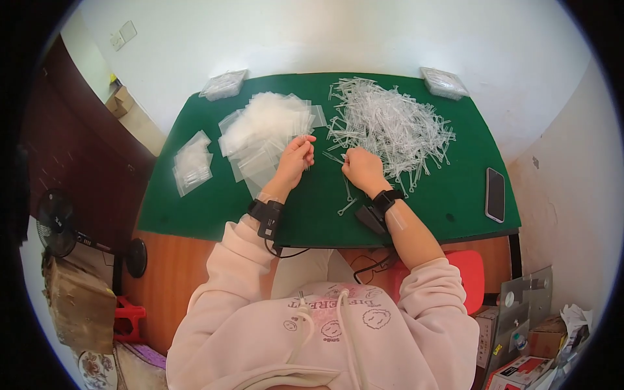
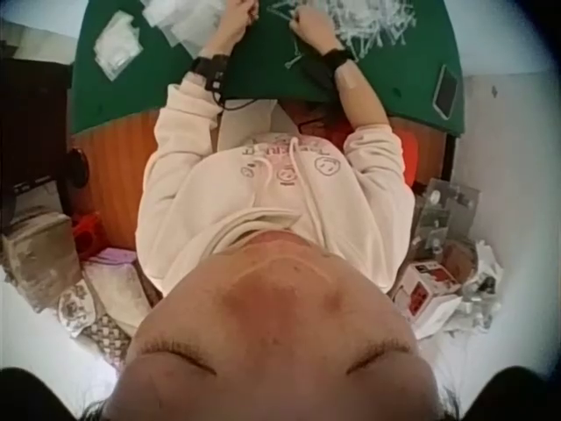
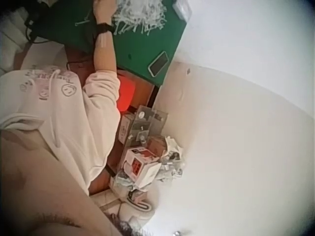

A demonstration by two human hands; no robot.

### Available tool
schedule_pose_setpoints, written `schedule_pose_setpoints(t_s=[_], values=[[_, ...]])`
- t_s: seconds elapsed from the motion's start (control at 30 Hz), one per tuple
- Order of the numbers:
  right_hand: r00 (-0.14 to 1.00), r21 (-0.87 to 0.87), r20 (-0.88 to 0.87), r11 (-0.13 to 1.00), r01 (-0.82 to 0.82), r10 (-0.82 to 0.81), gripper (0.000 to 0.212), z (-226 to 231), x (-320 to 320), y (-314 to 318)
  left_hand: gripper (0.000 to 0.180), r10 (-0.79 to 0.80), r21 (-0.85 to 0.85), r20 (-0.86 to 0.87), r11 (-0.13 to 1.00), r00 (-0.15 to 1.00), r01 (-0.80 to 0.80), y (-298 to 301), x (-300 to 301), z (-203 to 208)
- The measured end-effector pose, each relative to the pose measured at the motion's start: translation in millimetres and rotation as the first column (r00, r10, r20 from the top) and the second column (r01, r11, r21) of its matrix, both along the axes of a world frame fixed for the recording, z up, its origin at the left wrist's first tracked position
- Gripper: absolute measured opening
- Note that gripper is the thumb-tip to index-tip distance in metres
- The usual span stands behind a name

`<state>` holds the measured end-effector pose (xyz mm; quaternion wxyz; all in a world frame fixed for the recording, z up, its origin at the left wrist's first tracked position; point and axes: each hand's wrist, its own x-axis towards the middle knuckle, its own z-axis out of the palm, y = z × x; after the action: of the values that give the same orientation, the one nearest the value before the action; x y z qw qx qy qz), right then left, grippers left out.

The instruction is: The person picks up a plastic bag and fills it with plastic sticks from a pile on the table. They then seal the plastic bag and place it on a stack of other filled bags.

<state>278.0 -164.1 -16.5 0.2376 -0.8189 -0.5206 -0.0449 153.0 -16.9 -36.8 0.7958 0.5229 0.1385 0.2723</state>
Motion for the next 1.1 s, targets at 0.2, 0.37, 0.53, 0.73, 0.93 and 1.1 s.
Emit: schedule_pose_setpoints(t_s=[0.2, 0.37, 0.53, 0.73, 0.93, 1.1], values=[[0.997, 0.079, -0.068, 0.996, -0.034, 0.039, 0.009, 8, -3, 1, 0.013, 0.318, 0.694, 0.016, 0.680, 0.948, -0.239, -15, -4, 11], [0.948, 0.413, -0.135, 0.887, -0.209, 0.287, 0.009, 3, 0, 3, 0.012, 0.360, 0.956, 0.117, 0.212, 0.926, -0.204, -21, -8, 14], [0.715, 0.602, -0.529, 0.796, -0.063, 0.456, 0.010, -1, 4, 8, 0.011, 0.300, 0.889, -0.126, 0.457, 0.946, -0.027, -27, -7, 17], [0.474, 0.514, -0.741, 0.856, -0.055, 0.475, 0.009, -5, 5, 6, 0.013, 0.008, 0.632, -0.159, 0.769, 0.987, 0.095, -34, 2, 8], [0.130, 0.591, -0.807, 0.793, 0.148, 0.577, 0.016, 3, -2, 9, 0.017, -0.197, -0.040, -0.079, 0.980, 0.977, 0.194, -27, -2, 15], [0.108, 0.595, -0.804, 0.795, 0.122, 0.585, 0.014, 10, -4, 6, 0.020, -0.241, -0.173, 0.031, 0.955, 0.970, 0.243, -21, 0, 11]])
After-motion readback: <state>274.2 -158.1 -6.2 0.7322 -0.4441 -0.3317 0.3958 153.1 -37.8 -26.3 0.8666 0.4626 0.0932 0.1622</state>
